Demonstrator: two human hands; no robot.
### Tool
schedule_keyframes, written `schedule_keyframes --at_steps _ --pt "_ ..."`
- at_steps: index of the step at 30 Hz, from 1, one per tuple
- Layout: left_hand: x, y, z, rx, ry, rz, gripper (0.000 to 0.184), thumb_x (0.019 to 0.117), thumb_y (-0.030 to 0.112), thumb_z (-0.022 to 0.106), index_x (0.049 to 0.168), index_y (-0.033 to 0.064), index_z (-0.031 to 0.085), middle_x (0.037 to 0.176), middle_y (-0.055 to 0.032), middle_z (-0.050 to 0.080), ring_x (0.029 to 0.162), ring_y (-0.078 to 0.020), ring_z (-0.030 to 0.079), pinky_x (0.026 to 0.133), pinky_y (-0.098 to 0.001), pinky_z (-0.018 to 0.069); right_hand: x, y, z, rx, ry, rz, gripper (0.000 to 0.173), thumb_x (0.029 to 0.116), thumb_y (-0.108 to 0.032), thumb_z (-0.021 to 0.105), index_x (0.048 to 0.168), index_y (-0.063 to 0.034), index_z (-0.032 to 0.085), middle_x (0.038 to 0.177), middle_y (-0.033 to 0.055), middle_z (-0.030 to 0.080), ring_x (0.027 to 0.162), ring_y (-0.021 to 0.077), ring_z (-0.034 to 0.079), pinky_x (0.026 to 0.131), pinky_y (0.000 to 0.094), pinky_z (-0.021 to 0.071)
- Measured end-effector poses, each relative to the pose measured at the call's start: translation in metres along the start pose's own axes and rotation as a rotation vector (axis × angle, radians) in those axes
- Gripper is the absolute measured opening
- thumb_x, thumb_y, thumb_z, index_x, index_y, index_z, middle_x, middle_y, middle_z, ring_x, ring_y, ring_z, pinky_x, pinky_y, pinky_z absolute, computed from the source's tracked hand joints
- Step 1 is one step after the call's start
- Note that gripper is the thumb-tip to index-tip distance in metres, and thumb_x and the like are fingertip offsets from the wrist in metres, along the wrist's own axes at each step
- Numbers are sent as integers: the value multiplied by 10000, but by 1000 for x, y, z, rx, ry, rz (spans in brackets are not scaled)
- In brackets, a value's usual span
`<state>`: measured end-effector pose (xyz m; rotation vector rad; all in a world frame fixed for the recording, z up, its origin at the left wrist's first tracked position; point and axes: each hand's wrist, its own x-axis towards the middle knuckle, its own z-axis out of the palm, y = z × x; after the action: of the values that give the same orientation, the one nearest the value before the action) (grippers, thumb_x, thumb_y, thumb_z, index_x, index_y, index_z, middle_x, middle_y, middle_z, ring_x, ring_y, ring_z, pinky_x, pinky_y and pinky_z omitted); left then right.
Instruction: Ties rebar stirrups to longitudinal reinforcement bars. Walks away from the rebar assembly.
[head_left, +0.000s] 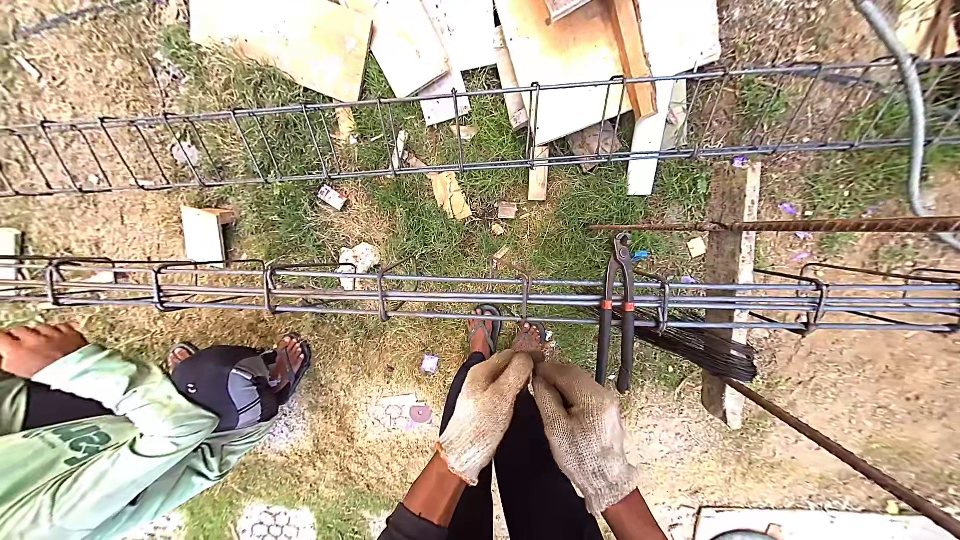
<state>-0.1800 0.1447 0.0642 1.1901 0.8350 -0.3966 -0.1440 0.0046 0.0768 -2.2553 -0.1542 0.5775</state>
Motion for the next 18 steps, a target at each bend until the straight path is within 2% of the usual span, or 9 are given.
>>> schedule_keyframes --at_steps 1,3,6,10,13,16,18 --pt "0 1 0 39 35 5 305 1052 270 525 998 111 780 828 -28 703 762 -141 652 724 -330 559 -1 0 2 -37 -1 -36 218 981 -229 599 982 -146 801 910 -31 758 867 71 716 783 306 613" --pt "0 2 -1 95 61 38 306 1041 247 518 933 106 767 750 -14 661 676 -129 613 653 -315 532 -2 0 3 -91 -29 -76 227 986 -246 591 978 -151 797 907 -20 756 879 99 720 790 337 612" --pt "0 3 -5 224 65 75 306 1023 221 506 853 125 741 724 28 655 657 -94 611 631 -297 526 -4 -3 -1 -139 -114 -109 231 986 -254 586 978 -154 795 886 -6 752 861 136 720 780 374 607" --pt "2 5 -10 251 47 46 302 1002 215 504 811 121 718 694 29 632 627 -96 591 605 -302 509 0 -6 -7 -147 -221 -128 231 990 -251 581 981 -144 785 879 11 744 861 159 717 783 389 600" --pt "3 9 -15 206 25 38 305 1017 230 504 846 113 727 716 18 644 647 -107 600 625 -310 520 9 -15 -15 -60 -345 15 226 997 -265 585 1038 -177 789 977 -30 761 952 84 711 879 338 592" --pt "9 20 -22 294 -41 77 323 1039 296 502 901 142 749 784 31 672 734 -95 633 709 -327 544 19 -23 -16 -5 -297 76 188 974 -230 613 995 -167 789 952 -48 758 905 43 704 845 296 599" --pt "15 33 -29 515 -76 99 366 1034 432 505 925 187 754 854 44 698 838 -94 666 797 -389 562 24 -27 -19 -10 -205 106 184 967 -218 622 993 -144 788 933 -37 755 867 48 704 814 294 606"
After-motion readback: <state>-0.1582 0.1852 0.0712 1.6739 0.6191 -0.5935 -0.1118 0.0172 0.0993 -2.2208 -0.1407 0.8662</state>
